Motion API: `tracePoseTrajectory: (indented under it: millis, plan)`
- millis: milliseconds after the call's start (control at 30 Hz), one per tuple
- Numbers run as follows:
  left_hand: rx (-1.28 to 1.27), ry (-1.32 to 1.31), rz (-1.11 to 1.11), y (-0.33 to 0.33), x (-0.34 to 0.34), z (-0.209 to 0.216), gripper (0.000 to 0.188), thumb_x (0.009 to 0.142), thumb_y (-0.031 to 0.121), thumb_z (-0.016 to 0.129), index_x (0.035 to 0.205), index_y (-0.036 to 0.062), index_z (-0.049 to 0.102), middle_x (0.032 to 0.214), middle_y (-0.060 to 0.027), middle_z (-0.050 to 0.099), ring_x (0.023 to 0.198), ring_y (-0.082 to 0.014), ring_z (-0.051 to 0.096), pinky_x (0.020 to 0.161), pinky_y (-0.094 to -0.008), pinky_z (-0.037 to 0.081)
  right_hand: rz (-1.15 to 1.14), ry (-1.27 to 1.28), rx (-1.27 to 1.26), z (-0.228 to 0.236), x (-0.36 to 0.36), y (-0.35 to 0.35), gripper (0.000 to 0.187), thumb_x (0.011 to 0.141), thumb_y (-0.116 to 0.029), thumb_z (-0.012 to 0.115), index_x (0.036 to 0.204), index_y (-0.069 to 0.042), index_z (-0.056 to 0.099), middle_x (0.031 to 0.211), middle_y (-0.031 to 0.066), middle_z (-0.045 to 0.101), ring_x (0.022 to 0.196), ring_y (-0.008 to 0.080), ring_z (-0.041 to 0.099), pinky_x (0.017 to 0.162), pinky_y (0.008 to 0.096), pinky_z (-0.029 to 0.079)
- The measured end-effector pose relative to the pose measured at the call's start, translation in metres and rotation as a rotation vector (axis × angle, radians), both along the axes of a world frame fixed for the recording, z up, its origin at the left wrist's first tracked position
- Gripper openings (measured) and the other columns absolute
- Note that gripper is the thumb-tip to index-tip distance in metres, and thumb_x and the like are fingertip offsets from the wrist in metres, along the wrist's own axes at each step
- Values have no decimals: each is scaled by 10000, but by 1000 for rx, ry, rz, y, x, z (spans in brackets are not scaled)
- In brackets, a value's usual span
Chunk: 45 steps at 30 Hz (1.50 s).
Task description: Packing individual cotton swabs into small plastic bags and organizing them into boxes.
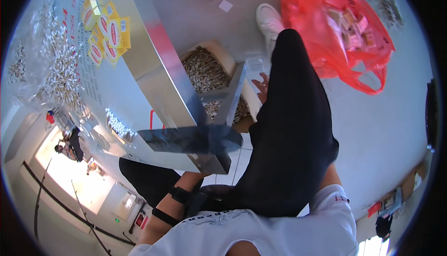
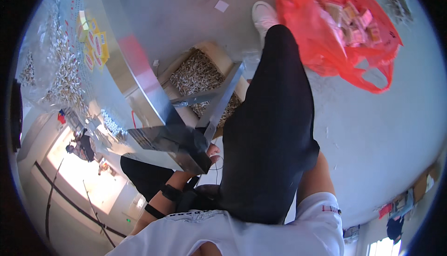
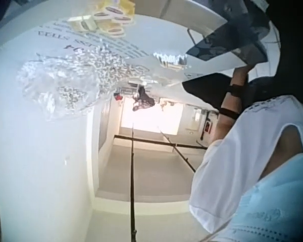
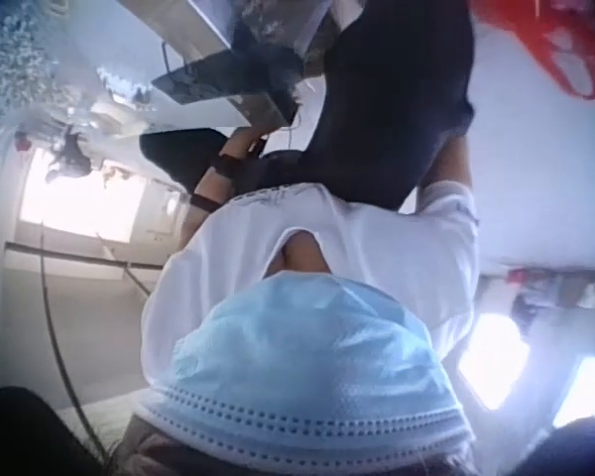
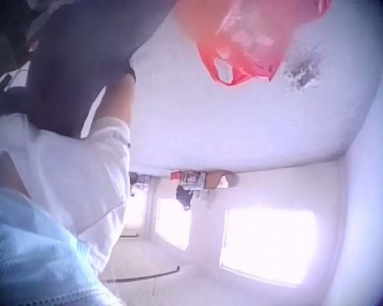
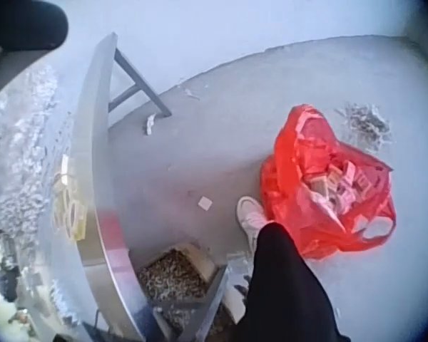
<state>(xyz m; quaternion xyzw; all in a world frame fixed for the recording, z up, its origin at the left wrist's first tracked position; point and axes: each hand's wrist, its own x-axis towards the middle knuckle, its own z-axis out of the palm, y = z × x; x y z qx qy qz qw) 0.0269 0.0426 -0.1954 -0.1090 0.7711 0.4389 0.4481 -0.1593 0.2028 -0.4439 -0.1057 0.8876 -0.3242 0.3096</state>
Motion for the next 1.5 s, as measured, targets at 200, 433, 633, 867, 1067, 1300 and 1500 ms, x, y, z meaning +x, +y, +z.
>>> tracePoseTrajectory:
  millis: [200, 433, 633, 867, 1067, 1300, 1500]
  plan:
    - [-115, -23, 24, -1, 10, 8, 223, 849, 192, 576, 993, 34, 510, 999, -115, 536, 969, -247, 521, 824, -353, 418, 159, 259, -85, -84, 27, 17, 494, 701, 26, 521, 1178, -101, 545, 1331, 193, 344, 1069, 348, 489, 838, 451, 460]
    - [-211, -16, 22, -16, 30, 28, 234, 842, 190, 574, 1014, 41, 519, 1010, -125, 543, 987, -257, 520, 842, -358, 414, 16, 173, -19, -55, -13, -1, 395, 671, -65, 687, 1051, -70, 582, 1132, 184, 523, 996, 319, 530, 818, 413, 468]
    - [-259, 18, 4, -8, 23, 7, 246, 835, 188, 573, 1031, 47, 526, 1019, -134, 550, 1003, -266, 520, 858, -363, 411, -309, -77, 179, -64, -21, -23, 329, 685, -196, 718, 930, -13, 597, 857, 170, 621, 769, 316, 605, 761, 394, 470]
    - [-330, 54, -12, -12, 21, -5, 263, 828, 186, 571, 1051, 53, 535, 1029, -145, 557, 1020, -276, 519, 877, -368, 407, -279, -190, 187, -66, -29, -32, 222, 711, -201, 679, 837, -33, 609, 740, 149, 635, 719, 315, 621, 679, 374, 485]
    - [-364, 128, -41, -11, 59, 25, 279, 821, 185, 570, 1069, 59, 542, 1038, -154, 563, 1036, -284, 518, 892, -372, 404, -258, -992, -87, -35, -22, 2, 109, 797, -150, 622, 824, -50, 654, 724, 26, 636, 684, 165, 591, 627, 348, 460]
    - [-408, 336, -36, 1, 10, -41, 300, 813, 183, 568, 1089, 65, 551, 1049, -165, 570, 1054, -294, 517, 911, -377, 400, -741, -788, -262, 105, -9, 212, 167, 755, -201, 677, 693, -85, 576, 589, 3, 503, 568, 113, 489, 500, 307, 376]
    - [-32, -9, -198, 12, -53, 31, 179, 823, 196, 579, 890, 29, 580, 894, -146, 610, 887, -326, 579, 750, -394, 455, -882, -194, -508, 181, -75, 340, 189, 822, -23, 563, 678, -109, 475, 670, -9, 496, 630, 114, 508, 599, 255, 455]
